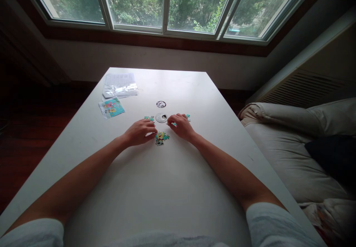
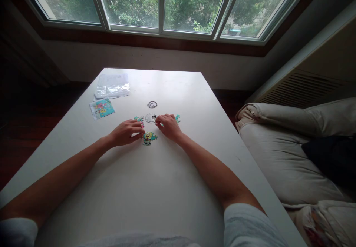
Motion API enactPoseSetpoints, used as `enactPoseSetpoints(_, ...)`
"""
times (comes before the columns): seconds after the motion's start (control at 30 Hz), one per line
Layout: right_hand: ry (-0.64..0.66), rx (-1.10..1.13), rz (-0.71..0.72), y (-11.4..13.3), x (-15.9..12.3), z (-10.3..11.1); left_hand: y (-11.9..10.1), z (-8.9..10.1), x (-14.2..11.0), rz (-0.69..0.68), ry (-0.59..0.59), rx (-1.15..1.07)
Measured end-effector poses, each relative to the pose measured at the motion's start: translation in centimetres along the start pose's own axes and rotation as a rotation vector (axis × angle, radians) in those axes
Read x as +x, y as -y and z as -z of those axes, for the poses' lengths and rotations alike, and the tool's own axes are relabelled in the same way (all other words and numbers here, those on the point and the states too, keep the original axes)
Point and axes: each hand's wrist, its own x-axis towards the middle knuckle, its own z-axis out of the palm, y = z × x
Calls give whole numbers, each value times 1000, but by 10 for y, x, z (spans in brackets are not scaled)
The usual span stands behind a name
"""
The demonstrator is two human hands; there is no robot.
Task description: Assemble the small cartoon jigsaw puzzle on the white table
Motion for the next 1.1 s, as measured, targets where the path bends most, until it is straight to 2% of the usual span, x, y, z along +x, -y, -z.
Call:
enactPoseSetpoints(0.13,-76,67,-65,-6,1,-2,-35,-3,7,-13,78,54)
enactPoseSetpoints(0.27,-103,132,-90,-9,3,-3,-54,-10,11,9,118,111)
enactPoseSetpoints(0.5,-62,234,-136,-9,8,-11,-60,-22,10,22,117,120)
enactPoseSetpoints(0.67,26,321,-117,-6,12,-13,-62,-27,9,39,142,132)
enactPoseSetpoints(0.87,75,312,-127,-4,16,-13,-64,-27,9,46,141,128)
enactPoseSetpoints(1.1,69,203,-146,-3,19,-12,-70,-28,9,49,149,135)
